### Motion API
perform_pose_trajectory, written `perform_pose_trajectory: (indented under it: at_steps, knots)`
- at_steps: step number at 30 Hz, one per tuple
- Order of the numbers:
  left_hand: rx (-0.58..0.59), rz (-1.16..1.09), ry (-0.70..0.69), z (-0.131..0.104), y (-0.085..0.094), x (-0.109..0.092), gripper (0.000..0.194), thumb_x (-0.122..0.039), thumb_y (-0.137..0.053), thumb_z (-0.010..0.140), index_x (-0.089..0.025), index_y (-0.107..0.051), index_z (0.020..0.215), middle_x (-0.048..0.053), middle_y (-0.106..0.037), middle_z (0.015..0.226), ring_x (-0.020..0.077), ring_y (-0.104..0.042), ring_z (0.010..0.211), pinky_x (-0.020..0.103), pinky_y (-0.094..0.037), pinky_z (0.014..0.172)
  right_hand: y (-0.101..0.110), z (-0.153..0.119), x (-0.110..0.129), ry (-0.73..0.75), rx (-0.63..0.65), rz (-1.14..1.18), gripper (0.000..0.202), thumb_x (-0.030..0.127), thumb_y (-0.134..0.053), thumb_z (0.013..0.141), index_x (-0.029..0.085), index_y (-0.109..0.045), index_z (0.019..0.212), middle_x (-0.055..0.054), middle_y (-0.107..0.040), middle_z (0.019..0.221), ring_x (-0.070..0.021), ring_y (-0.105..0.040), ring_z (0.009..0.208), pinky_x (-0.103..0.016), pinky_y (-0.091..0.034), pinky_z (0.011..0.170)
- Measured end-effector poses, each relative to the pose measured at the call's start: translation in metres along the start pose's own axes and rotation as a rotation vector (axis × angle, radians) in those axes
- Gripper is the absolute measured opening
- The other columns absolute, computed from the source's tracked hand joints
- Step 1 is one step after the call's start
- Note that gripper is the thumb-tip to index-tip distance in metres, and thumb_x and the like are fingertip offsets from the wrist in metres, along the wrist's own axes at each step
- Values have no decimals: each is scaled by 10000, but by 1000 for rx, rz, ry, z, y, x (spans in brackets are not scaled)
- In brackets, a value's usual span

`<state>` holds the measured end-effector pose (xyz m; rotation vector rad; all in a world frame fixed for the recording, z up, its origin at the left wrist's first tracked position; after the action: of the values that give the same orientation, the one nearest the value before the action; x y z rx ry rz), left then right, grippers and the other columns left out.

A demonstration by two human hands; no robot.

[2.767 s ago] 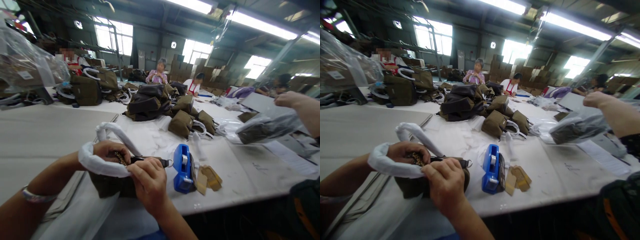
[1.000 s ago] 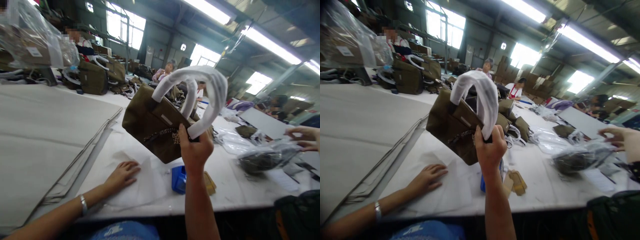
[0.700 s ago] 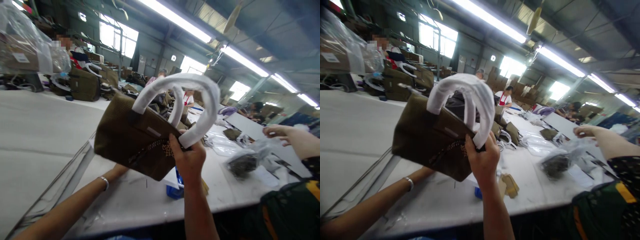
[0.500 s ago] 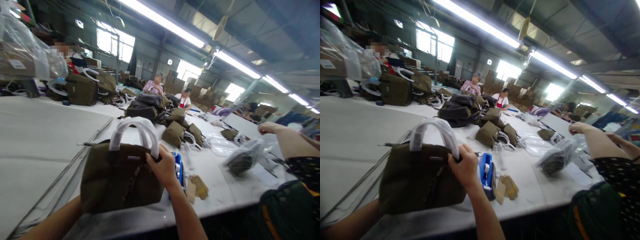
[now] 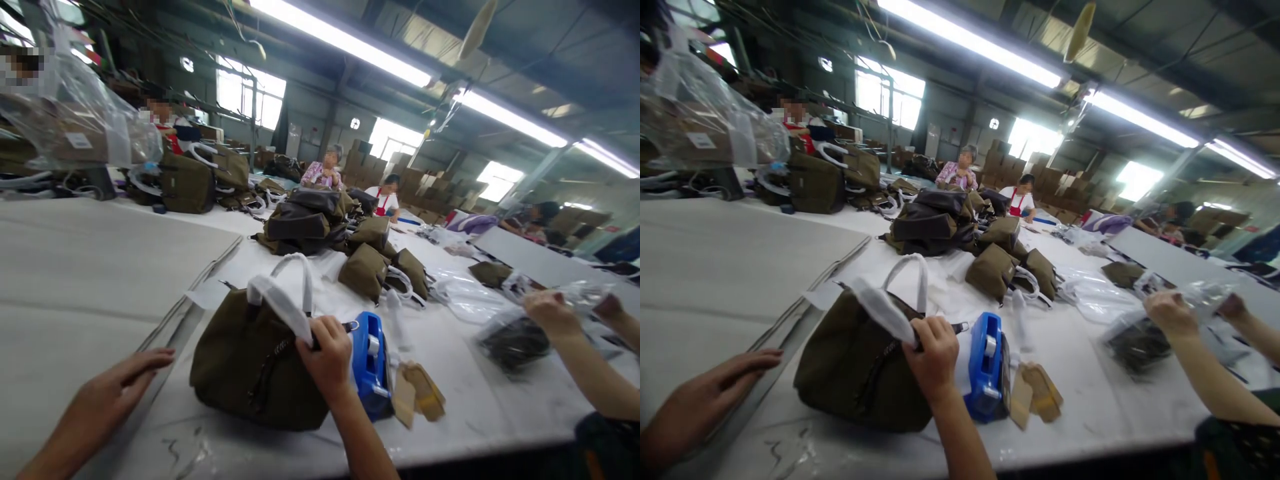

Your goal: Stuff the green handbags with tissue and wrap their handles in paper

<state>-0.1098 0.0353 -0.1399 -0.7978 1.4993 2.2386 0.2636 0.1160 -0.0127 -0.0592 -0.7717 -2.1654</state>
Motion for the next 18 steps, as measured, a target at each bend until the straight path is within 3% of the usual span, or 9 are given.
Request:
perform_pose_trajectory:
  at_steps: [1,3,6,8,10,12,15,18]
  knots:
    - [-77,-8,36,-1,18,-5,294,-547,-537,1024,-402,-780,1104,-58,-827,1299,304,-778,1227,475,-577,1158,5,-2,14,55,1,22,107,245,-657,1015,223,-742,954,-28,-708,818,-216,-665,773,-326,-505,742]
    - [-146,-47,-17,-2,38,-38,303,-550,-553,1031,-416,-705,1256,-44,-759,1428,309,-702,1357,488,-481,1263,12,-7,38,132,39,79,112,234,-646,1030,222,-755,1051,-27,-738,850,-214,-672,772,-342,-507,744]
    - [-46,-60,-298,-2,31,-114,519,-456,-564,1039,-453,-511,1555,-32,-624,1618,299,-625,1463,443,-434,1307,23,-17,66,214,164,161,191,240,-607,1034,209,-753,1152,-45,-761,901,-229,-689,790,-372,-535,747]
    - [26,-22,-440,-1,20,-147,596,-438,-599,1025,-427,-473,1607,-11,-634,1613,288,-648,1438,392,-479,1267,31,-22,75,223,263,201,199,297,-658,1016,200,-754,1162,-67,-778,957,-249,-708,824,-395,-579,768]
    - [40,14,-497,4,17,-162,594,-470,-657,990,-388,-541,1567,18,-702,1530,295,-712,1342,376,-540,1192,38,-26,79,199,407,241,237,272,-714,976,200,-753,1198,-84,-802,1070,-269,-742,926,-415,-629,851]
    - [76,20,-487,15,20,-168,615,-505,-724,935,-353,-609,1520,37,-784,1376,299,-777,1174,363,-605,1066,44,-31,83,173,594,310,418,114,-651,934,201,-724,1337,-86,-799,1248,-259,-757,1118,-390,-641,1004]
    - [290,21,-536,24,18,-190,486,-517,-789,899,-354,-757,1355,15,-824,1182,257,-787,990,298,-618,900,56,-30,91,143,812,442,740,-46,-475,832,224,-648,1499,-44,-737,1463,-177,-708,1344,-287,-571,1165]
    - [508,37,-677,8,11,-216,176,-475,-772,928,-343,-842,1021,12,-808,1201,251,-760,1044,298,-605,904,59,-24,92,85,898,485,729,-57,-433,848,258,-692,1452,4,-771,1413,-156,-741,1299,-253,-592,1121]
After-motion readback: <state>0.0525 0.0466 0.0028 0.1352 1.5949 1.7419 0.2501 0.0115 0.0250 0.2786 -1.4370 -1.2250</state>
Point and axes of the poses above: each hand's wrist, its own z-axis towards the middle knuckle, its own y-axis out of the back of the hand, x = y × z, the point moved 10 cm from there along z, towards the middle knuckle
